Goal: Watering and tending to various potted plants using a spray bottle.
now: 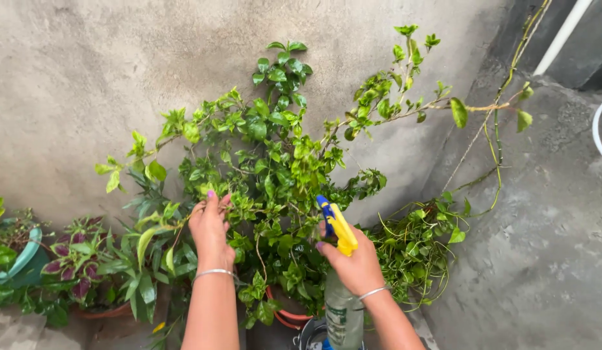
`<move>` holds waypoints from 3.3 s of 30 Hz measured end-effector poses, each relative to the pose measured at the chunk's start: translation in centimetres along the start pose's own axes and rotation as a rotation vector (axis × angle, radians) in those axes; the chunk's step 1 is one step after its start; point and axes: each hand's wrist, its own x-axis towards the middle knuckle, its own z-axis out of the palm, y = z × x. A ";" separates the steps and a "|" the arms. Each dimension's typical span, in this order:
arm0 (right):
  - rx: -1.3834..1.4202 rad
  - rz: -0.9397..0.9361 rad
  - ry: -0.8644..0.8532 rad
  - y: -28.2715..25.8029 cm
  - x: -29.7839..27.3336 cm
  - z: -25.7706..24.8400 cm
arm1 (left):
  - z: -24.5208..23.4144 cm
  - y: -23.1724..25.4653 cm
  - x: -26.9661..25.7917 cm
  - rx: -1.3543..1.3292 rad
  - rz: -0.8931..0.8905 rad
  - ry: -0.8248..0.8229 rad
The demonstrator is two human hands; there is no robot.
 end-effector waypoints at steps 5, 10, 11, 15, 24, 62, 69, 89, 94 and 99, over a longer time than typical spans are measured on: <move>0.090 0.025 0.030 3.1 0.2 -0.2 | -0.3 0.8 -0.5 0.039 0.028 0.003; -0.191 0.374 0.086 2.8 0.1 -0.7 | -1.0 -0.8 1.1 -0.043 0.029 -0.003; -0.197 0.380 0.099 3.1 0.2 -1.1 | -0.8 -0.9 1.0 -0.043 0.021 -0.015; 0.053 0.076 0.072 4.6 0.8 -1.8 | 0.3 -0.4 0.1 -0.058 0.019 -0.009; -0.266 0.327 0.000 6.4 2.5 -2.2 | -0.2 0.5 1.8 -0.336 -0.059 0.341; -0.404 0.256 -0.660 24.3 8.6 3.2 | 6.4 -4.6 1.8 2.218 1.000 -0.309; -0.415 0.361 -0.620 25.8 9.1 4.0 | 7.3 -4.5 0.7 2.132 0.971 -0.366; -0.645 0.458 -0.360 23.2 7.3 2.1 | 7.7 -4.5 1.0 2.064 1.027 -0.477; -0.572 0.384 -0.356 20.9 7.0 1.1 | 8.0 -4.3 1.0 2.093 0.984 -0.511; -0.564 0.419 -0.298 18.2 7.0 0.9 | 7.8 -4.5 1.0 2.085 0.997 -0.511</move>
